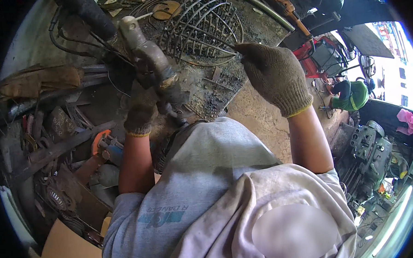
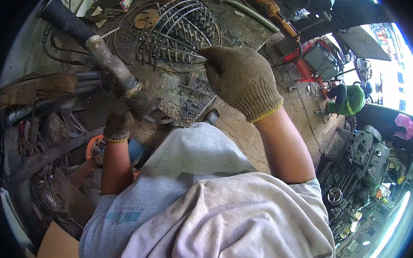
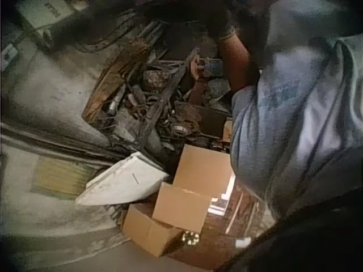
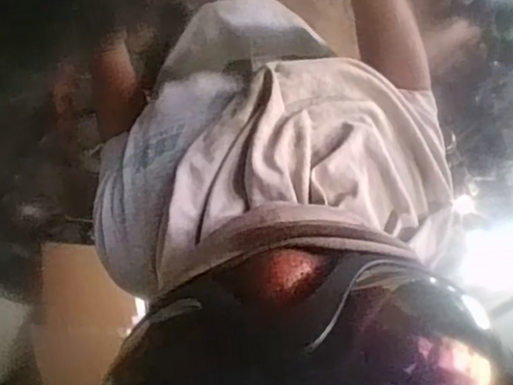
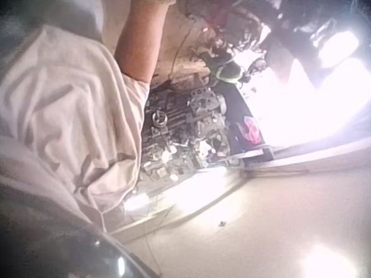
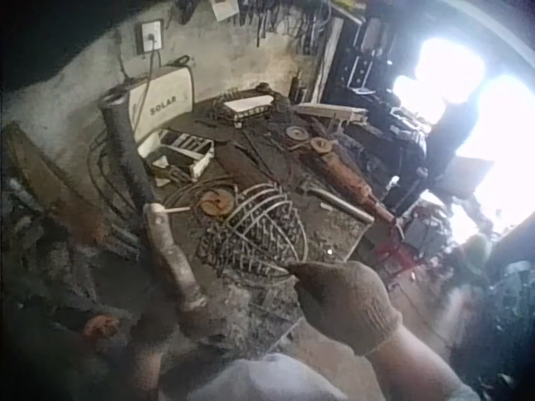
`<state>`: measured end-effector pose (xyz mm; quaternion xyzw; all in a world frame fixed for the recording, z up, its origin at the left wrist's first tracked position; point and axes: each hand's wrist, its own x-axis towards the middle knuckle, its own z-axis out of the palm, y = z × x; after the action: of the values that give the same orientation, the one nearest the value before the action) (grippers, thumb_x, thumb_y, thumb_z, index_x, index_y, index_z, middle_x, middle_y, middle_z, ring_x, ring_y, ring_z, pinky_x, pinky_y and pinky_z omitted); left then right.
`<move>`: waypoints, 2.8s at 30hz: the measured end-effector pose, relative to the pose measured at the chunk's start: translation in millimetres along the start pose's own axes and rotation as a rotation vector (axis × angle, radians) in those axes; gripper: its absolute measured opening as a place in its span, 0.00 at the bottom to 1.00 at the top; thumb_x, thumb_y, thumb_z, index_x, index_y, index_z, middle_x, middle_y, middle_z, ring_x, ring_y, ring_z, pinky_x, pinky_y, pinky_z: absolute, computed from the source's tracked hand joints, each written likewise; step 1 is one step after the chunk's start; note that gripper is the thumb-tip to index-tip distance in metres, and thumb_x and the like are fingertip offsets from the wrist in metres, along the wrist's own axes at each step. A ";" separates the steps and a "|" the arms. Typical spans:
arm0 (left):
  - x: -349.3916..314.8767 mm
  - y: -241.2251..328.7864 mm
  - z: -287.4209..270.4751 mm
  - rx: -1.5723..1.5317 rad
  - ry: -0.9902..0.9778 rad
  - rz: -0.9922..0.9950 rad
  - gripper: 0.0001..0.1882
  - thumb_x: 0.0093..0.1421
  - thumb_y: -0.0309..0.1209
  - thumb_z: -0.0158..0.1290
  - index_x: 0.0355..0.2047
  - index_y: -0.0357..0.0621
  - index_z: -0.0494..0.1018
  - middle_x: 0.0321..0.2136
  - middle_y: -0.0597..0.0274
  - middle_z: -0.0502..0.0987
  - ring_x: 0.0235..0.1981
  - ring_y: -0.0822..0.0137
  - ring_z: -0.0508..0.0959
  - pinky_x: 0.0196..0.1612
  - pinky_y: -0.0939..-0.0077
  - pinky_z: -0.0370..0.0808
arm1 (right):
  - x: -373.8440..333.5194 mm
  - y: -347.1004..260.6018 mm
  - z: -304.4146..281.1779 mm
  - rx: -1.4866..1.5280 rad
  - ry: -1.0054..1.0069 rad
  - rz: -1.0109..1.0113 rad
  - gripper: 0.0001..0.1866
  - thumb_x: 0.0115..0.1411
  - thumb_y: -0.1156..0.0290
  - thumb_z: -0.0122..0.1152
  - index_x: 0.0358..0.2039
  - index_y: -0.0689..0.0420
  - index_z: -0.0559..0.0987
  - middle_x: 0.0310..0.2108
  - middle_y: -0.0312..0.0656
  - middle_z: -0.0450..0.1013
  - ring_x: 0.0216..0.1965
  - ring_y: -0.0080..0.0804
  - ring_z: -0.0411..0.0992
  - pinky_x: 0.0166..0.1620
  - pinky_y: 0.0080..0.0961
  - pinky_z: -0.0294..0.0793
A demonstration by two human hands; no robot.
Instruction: The person uses a welding tool to join metal rods of a curved frame, then hammers the joints to secure them and checks the alignment by hand.
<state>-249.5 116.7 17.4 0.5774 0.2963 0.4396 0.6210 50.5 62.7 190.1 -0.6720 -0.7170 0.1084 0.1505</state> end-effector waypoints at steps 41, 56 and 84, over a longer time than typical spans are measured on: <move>-49.7 -34.9 -27.5 0.044 0.106 -0.238 0.27 0.62 0.38 0.61 0.58 0.40 0.69 0.48 0.52 0.77 0.49 0.55 0.79 0.52 0.63 0.76 | 0.8 -11.9 0.2 0.095 -0.021 0.174 0.15 0.65 0.65 0.59 0.50 0.51 0.84 0.41 0.49 0.83 0.43 0.40 0.83 0.47 0.33 0.80; -18.0 -14.1 -1.7 -0.218 0.060 -0.380 0.22 0.67 0.37 0.56 0.56 0.38 0.69 0.43 0.55 0.80 0.41 0.62 0.81 0.47 0.67 0.78 | -0.6 -5.8 1.9 0.094 0.004 0.135 0.14 0.64 0.66 0.62 0.49 0.51 0.85 0.42 0.47 0.83 0.42 0.37 0.83 0.45 0.31 0.80; -3.6 -23.4 10.1 -1.136 -0.142 -0.360 0.21 0.78 0.41 0.34 0.57 0.41 0.69 0.47 0.61 0.76 0.46 0.68 0.76 0.51 0.72 0.74 | -1.1 -5.1 1.6 0.114 -0.003 0.129 0.16 0.63 0.64 0.60 0.50 0.51 0.84 0.41 0.49 0.82 0.43 0.41 0.83 0.46 0.33 0.80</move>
<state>-237.4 110.2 -4.4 0.1236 0.0657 0.3774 0.9154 45.2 61.3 190.4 -0.7069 -0.6652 0.1592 0.1802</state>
